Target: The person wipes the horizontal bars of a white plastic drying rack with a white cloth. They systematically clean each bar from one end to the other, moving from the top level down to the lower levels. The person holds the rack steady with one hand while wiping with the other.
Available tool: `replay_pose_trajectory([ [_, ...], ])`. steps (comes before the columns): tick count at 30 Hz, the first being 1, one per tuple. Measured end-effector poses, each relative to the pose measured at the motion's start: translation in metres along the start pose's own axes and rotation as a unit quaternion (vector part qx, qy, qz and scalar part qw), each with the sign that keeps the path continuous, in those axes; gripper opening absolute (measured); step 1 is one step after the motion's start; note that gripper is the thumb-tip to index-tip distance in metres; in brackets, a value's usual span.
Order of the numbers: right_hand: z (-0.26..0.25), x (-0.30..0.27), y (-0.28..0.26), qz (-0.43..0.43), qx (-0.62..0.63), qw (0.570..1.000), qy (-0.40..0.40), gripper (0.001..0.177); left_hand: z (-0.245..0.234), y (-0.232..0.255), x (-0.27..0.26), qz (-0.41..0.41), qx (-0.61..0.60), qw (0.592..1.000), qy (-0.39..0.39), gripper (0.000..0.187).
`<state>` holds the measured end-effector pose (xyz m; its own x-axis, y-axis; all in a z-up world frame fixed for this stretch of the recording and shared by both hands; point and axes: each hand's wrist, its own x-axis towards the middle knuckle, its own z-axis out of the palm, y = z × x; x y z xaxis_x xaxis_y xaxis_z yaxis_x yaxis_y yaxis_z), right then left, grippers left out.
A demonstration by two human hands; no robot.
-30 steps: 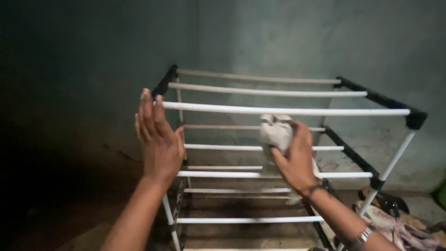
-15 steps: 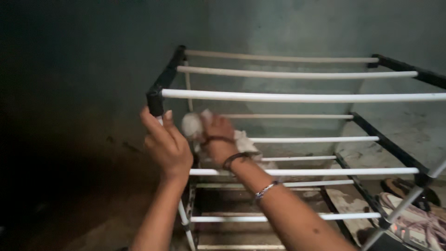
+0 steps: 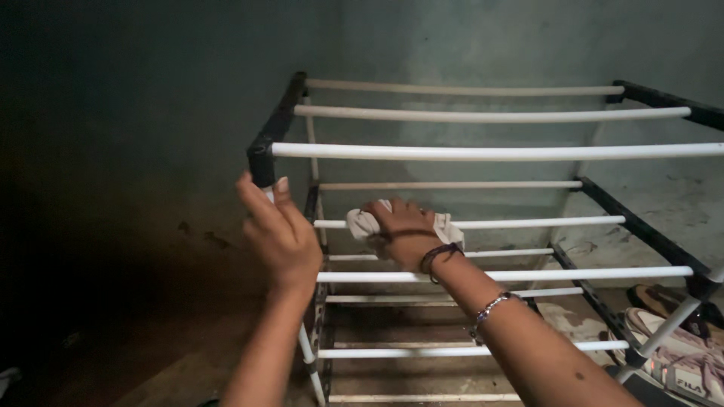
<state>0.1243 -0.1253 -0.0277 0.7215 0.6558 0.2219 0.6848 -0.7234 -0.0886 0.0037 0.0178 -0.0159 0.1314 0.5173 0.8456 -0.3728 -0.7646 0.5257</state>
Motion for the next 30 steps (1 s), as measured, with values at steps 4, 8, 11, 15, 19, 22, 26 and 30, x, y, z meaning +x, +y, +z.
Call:
replay_pose_trajectory([
  [4,-0.011,0.009,-0.015,0.052,0.033,0.997,-0.045,0.072,0.007,-0.002,0.0,-0.003,0.006,0.999,0.032,0.035],
  [8,0.015,0.035,-0.048,0.021,0.015,0.999,-0.04,0.071,0.007,-0.009,-0.001,-0.042,-0.003,0.999,0.007,0.032],
  [11,0.037,0.043,-0.061,0.023,0.027,0.999,0.04,0.051,0.007,-0.006,0.0,-0.004,0.009,0.999,0.037,0.034],
  [15,0.036,0.038,-0.035,-0.022,0.017,0.999,0.039,0.053,0.002,-0.005,0.002,-0.01,-0.006,1.0,0.018,0.036],
  [19,0.021,0.017,0.003,-0.003,0.009,1.0,0.025,0.055,0.002,-0.008,0.002,0.003,-0.014,1.0,0.014,0.036],
  [22,0.006,0.002,0.023,0.01,0.02,0.999,0.028,0.058,0.003,-0.011,0.001,0.021,0.018,0.999,0.02,0.037],
  [26,-0.009,0.009,0.012,0.093,0.035,0.993,-0.068,0.062,0.005,-0.009,0.0,0.0,0.057,0.998,0.029,0.037],
  [30,0.004,0.033,-0.027,0.031,-0.005,0.996,-0.085,0.08,0.003,-0.011,-0.002,0.015,0.053,0.998,0.016,0.038],
])
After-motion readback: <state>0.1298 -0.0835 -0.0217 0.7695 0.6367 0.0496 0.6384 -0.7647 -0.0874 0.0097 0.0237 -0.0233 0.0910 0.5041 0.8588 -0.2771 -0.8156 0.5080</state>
